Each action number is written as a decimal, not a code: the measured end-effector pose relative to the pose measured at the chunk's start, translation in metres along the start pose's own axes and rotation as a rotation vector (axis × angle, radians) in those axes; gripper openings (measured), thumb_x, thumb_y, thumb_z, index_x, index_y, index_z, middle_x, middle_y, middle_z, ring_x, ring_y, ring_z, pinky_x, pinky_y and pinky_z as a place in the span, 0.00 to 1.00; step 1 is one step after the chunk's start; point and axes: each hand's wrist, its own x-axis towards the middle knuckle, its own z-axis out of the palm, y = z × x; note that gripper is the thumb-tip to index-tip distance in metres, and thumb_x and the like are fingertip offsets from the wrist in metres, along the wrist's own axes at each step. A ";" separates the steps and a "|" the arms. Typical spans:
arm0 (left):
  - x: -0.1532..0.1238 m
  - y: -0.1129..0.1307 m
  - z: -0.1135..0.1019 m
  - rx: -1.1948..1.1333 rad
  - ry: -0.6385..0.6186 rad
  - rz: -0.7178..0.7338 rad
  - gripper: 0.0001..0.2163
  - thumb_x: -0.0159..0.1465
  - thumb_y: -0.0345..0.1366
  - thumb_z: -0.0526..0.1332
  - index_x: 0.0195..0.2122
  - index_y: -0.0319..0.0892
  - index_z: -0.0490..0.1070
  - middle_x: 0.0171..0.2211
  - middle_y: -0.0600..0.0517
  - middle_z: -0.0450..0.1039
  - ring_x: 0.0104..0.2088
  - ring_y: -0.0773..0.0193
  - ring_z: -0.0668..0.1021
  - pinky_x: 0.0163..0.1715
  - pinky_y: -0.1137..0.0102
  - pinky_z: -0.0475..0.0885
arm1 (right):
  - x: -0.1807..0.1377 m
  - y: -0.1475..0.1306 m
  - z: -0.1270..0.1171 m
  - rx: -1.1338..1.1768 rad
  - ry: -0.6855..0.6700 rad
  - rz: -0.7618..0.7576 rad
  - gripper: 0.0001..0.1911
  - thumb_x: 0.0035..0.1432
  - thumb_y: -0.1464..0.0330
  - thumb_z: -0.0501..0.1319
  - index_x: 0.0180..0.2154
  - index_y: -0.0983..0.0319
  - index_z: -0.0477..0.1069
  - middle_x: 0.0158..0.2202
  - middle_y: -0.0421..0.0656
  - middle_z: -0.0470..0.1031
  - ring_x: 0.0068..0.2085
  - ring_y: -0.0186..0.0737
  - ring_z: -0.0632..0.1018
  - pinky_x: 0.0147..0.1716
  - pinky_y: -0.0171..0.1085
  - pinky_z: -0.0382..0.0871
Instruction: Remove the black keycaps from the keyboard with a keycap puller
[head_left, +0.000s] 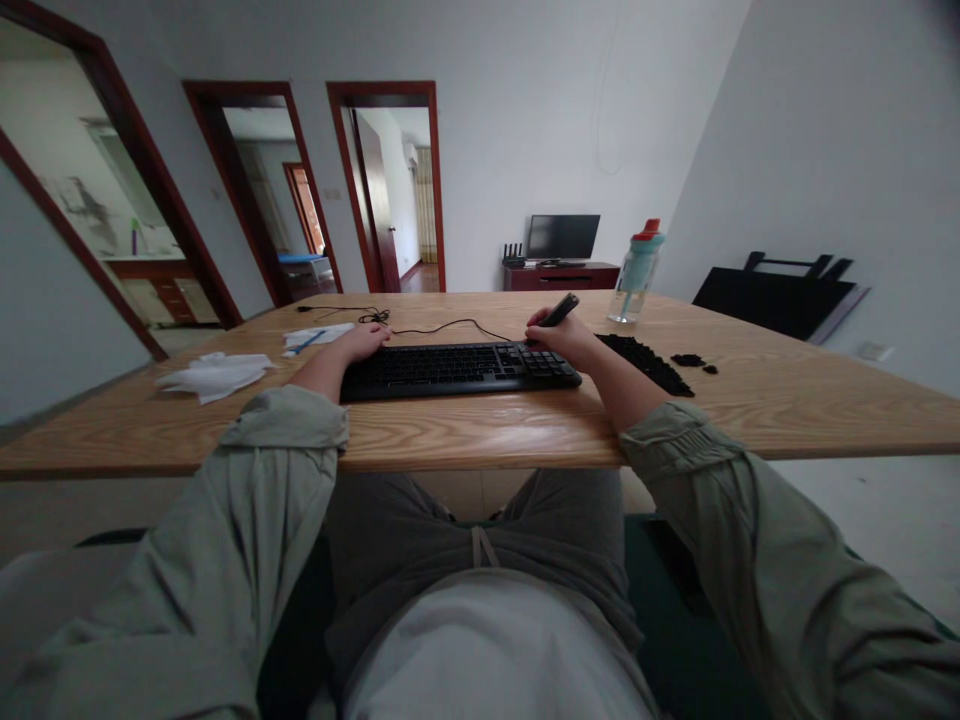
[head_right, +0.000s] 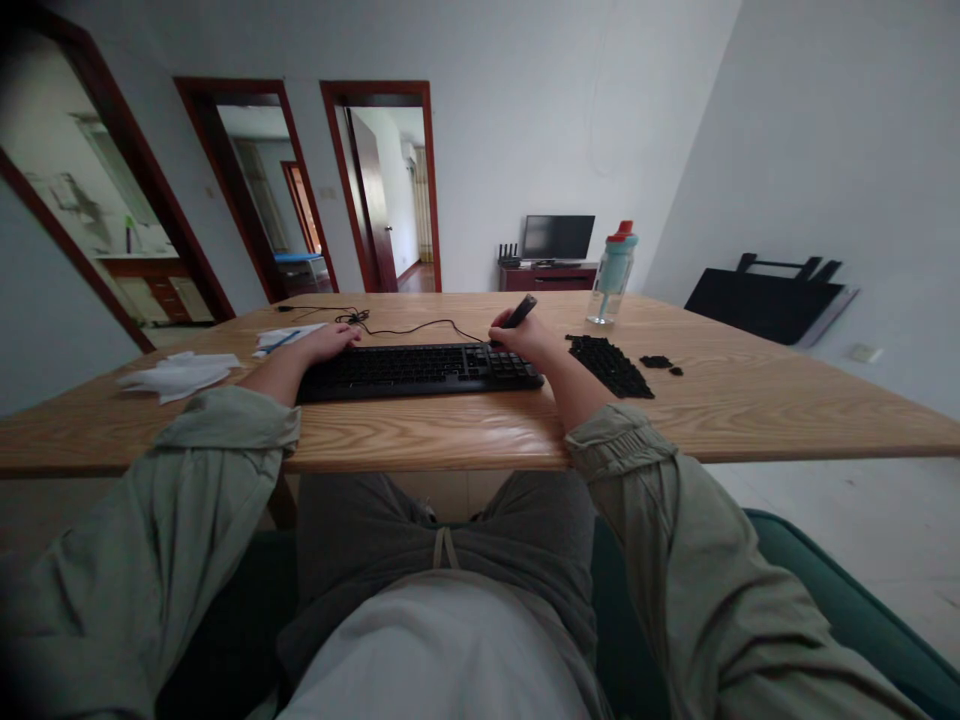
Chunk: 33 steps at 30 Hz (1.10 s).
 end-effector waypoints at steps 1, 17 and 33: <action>0.000 0.000 0.000 -0.003 0.001 -0.001 0.20 0.61 0.47 0.50 0.40 0.40 0.75 0.40 0.47 0.78 0.42 0.56 0.78 0.47 0.67 0.71 | 0.001 0.000 0.001 -0.002 0.000 0.006 0.10 0.49 0.75 0.67 0.30 0.61 0.67 0.26 0.38 0.72 0.28 0.34 0.77 0.30 0.34 0.78; -0.003 0.014 0.003 0.121 -0.007 0.024 0.17 0.61 0.44 0.54 0.41 0.40 0.76 0.42 0.47 0.79 0.42 0.58 0.78 0.42 0.70 0.71 | 0.007 -0.005 0.006 -0.268 -0.007 -0.107 0.07 0.48 0.76 0.63 0.27 0.61 0.66 0.23 0.38 0.71 0.26 0.32 0.73 0.28 0.31 0.68; -0.042 0.188 0.059 -0.099 -0.206 0.579 0.19 0.59 0.41 0.64 0.50 0.40 0.74 0.43 0.48 0.80 0.38 0.63 0.78 0.38 0.73 0.71 | 0.012 -0.012 0.004 -0.667 -0.071 -0.085 0.13 0.59 0.61 0.59 0.32 0.65 0.73 0.34 0.47 0.77 0.36 0.41 0.74 0.38 0.36 0.67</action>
